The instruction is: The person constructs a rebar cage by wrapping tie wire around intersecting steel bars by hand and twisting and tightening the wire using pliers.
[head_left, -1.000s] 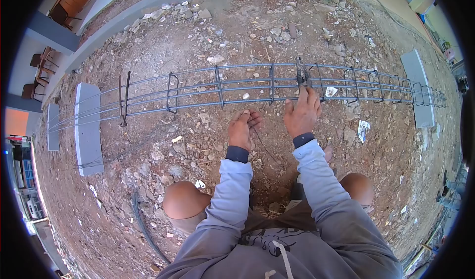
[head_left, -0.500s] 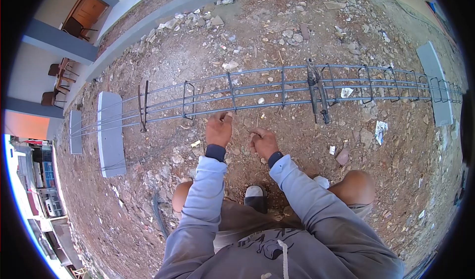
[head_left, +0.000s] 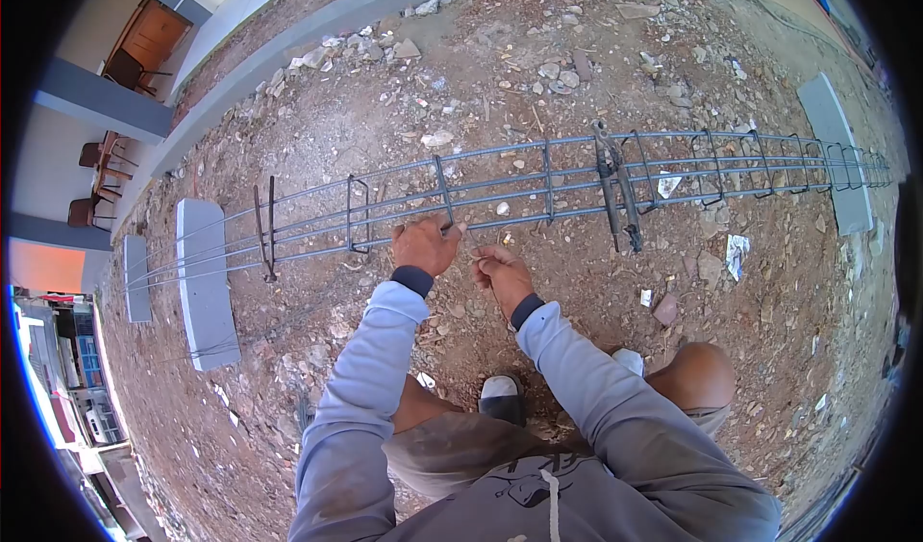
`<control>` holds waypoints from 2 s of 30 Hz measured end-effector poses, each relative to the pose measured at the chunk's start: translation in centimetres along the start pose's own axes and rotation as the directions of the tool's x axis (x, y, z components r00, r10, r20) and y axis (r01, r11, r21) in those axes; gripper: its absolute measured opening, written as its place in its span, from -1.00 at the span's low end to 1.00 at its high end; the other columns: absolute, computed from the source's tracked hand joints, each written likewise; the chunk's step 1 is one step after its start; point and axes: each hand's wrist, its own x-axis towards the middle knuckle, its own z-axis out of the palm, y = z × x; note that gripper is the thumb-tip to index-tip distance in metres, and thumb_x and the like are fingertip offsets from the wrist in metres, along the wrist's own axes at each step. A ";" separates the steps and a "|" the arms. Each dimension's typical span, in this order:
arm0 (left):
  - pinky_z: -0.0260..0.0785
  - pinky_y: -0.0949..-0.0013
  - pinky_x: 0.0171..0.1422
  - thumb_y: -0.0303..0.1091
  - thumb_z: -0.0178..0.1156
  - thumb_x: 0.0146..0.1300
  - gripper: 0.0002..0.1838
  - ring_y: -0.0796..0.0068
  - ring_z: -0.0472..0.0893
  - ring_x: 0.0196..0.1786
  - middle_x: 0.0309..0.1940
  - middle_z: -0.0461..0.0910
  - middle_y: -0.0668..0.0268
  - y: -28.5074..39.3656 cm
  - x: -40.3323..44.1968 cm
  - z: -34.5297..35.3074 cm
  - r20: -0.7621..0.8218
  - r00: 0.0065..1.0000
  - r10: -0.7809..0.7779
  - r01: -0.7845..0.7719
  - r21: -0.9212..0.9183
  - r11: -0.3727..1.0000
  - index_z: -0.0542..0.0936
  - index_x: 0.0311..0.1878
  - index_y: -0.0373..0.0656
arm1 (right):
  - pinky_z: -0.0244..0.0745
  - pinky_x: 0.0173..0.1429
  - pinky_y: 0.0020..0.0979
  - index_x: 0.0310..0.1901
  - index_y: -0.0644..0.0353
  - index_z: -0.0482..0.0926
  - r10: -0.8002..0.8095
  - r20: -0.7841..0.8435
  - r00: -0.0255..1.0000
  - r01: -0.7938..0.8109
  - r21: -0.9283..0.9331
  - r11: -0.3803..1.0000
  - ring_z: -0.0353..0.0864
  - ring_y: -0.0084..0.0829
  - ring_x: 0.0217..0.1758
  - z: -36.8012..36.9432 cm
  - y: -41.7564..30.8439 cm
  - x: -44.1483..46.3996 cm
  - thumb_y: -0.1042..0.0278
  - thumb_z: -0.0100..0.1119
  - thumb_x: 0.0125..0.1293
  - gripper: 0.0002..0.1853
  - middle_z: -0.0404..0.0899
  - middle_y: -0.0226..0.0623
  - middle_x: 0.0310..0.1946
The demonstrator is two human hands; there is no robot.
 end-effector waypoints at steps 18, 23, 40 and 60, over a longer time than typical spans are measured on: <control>0.43 0.13 -0.04 -0.20 0.19 0.14 -0.65 0.05 0.61 -0.14 -0.26 0.63 0.05 -4.0 1.4 0.7 0.059 0.992 0.114 -0.090 -0.313 0.945 0.53 -0.05 -0.17 | 0.41 -0.21 -0.56 -0.15 0.32 0.63 -0.150 0.101 0.984 0.157 -0.068 0.985 0.56 -0.54 -0.34 1.6 -0.4 4.3 0.55 0.11 0.20 -0.80 0.63 -0.33 -0.32; 0.45 0.18 -0.07 -0.34 0.25 0.09 -0.53 0.09 0.63 -0.15 -0.25 0.64 0.12 -3.9 0.9 0.4 0.003 0.996 0.094 -0.085 -0.406 0.910 0.39 0.09 -0.18 | 0.42 -0.22 -0.53 -0.16 0.30 0.63 -0.096 0.157 0.983 0.092 0.036 0.995 0.57 -0.50 -0.34 2.1 0.4 5.8 0.52 0.12 0.23 -0.82 0.64 -0.32 -0.32; 0.42 0.27 0.01 -0.20 0.25 0.14 -0.75 0.16 0.60 -0.10 -0.17 0.60 0.09 -2.6 0.8 -0.3 -0.097 0.991 0.096 -0.128 -0.425 0.896 0.68 -0.16 -0.10 | 0.24 -0.49 -0.56 -0.25 0.25 0.59 -0.085 0.019 0.996 0.086 -0.082 0.993 0.41 -0.62 -0.54 3.6 -0.4 3.7 0.43 0.17 0.21 -0.88 0.51 -0.43 -0.55; 0.46 0.27 -0.11 -0.14 0.19 0.15 -0.70 0.10 0.64 -0.24 -0.32 0.65 0.05 -2.4 0.0 -2.7 -0.104 0.986 0.130 -0.162 -0.437 0.885 0.69 -0.21 -0.15 | 0.40 -0.32 -0.11 -0.38 0.27 0.61 -0.739 -0.075 0.670 0.447 -0.754 0.482 0.54 0.05 -0.44 6.2 2.4 2.4 0.28 0.10 0.20 -0.78 0.56 0.06 -0.51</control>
